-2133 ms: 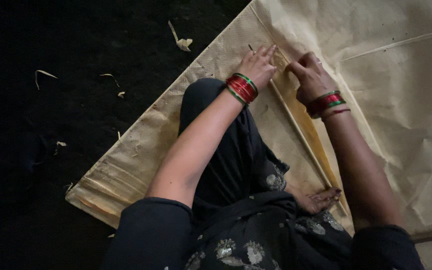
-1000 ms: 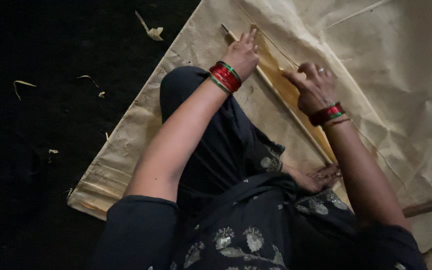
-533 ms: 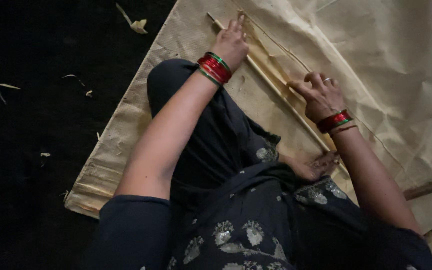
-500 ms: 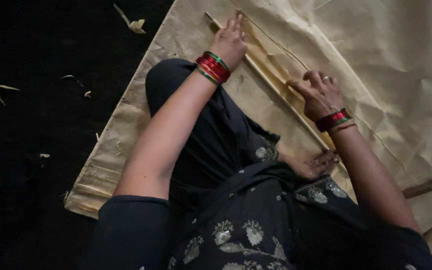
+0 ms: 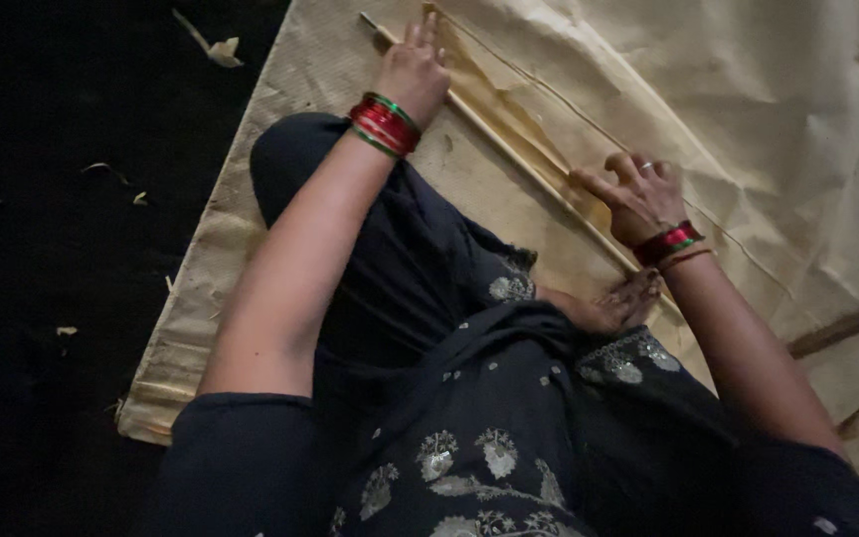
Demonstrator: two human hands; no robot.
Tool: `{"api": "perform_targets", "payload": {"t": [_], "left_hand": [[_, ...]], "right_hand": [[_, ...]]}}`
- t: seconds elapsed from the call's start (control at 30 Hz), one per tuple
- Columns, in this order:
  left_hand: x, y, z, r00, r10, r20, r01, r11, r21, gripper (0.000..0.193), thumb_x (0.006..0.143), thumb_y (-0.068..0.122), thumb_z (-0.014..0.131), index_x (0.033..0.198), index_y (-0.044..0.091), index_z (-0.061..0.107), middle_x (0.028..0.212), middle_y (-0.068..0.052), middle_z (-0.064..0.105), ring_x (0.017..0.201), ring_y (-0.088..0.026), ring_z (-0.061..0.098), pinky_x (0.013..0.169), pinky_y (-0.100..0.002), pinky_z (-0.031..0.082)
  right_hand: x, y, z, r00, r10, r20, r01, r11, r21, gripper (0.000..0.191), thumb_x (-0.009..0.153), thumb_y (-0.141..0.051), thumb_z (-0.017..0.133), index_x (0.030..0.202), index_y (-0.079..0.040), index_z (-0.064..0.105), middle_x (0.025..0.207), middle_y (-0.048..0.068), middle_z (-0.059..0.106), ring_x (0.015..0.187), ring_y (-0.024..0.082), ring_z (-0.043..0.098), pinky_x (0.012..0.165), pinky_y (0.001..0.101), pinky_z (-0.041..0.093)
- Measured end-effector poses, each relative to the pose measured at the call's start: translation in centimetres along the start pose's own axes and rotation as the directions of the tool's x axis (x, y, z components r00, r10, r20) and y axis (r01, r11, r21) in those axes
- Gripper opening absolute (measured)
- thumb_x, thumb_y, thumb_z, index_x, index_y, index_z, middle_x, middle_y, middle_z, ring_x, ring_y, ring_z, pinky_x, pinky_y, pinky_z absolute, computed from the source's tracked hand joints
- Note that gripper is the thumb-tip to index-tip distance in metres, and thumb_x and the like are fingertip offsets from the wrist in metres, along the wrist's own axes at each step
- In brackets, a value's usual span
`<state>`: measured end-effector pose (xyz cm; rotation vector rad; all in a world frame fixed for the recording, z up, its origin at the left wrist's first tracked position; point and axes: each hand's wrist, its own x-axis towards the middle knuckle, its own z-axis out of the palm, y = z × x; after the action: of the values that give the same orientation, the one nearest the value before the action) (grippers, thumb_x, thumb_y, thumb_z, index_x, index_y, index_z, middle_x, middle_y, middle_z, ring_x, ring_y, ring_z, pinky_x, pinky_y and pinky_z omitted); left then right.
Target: The person sits on the floor and repeatedly wraps a sheet of brown paper around a thin wooden stick. They roll the paper tightly, smooth the edges, and then unwrap it to repeat the process with a new sheet.
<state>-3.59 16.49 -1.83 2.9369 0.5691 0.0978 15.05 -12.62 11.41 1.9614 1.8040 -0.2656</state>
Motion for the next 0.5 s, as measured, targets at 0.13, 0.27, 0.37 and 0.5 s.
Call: {"api": "perform_targets", "payload": {"t": [0.13,0.27,0.37,0.5], "left_hand": [[0.0,0.0,-0.1,0.999,0.022,-0.025,-0.021,0.999,0.043,0.026,0.09,0.017,0.064,0.107,0.005,0.079,0.152,-0.028,0.047,0.132,-0.041,0.051,0.091,-0.045,0.055],[-0.1,-0.2,-0.5,0.997,0.037,-0.06,-0.036,0.999,0.018,0.031,0.093,0.018,0.066,0.116,0.002,0.078,0.154,-0.029,0.047,0.132,-0.039,0.053,0.093,-0.043,0.056],[-0.2,-0.3,-1.1,0.995,0.043,-0.092,-0.04,0.999,0.037,0.029,0.096,0.016,0.067,0.118,0.001,0.077,0.153,-0.029,0.05,0.132,-0.038,0.053,0.093,-0.042,0.056],[-0.4,-0.5,-2.0,0.986,0.069,-0.155,-0.072,0.997,-0.015,0.027,0.086,0.017,0.07,0.108,0.006,0.079,0.147,-0.03,0.056,0.125,-0.038,0.054,0.089,-0.042,0.056]], "right_hand": [[-0.3,0.1,1.2,0.996,-0.006,-0.087,0.007,1.0,0.019,0.069,0.09,-0.006,0.054,0.145,-0.046,0.054,0.132,0.003,0.062,0.119,0.023,0.059,0.095,0.04,0.043],[-1.6,0.4,2.4,0.996,-0.055,-0.073,0.051,0.997,-0.05,0.066,0.094,-0.012,0.052,0.151,-0.045,0.049,0.131,0.005,0.061,0.119,0.023,0.059,0.096,0.0397,0.043],[-4.3,1.1,3.2,0.997,-0.071,0.011,0.072,0.981,-0.18,0.063,0.097,-0.02,0.051,0.154,-0.044,0.044,0.132,0.004,0.06,0.119,0.02,0.059,0.097,0.0387,0.045],[-8.9,3.2,2.2,0.914,-0.057,0.401,0.137,0.975,-0.174,0.054,0.102,-0.026,0.048,0.154,-0.04,0.04,0.133,0.001,0.057,0.118,0.016,0.059,0.09,0.0335,0.048]]}}
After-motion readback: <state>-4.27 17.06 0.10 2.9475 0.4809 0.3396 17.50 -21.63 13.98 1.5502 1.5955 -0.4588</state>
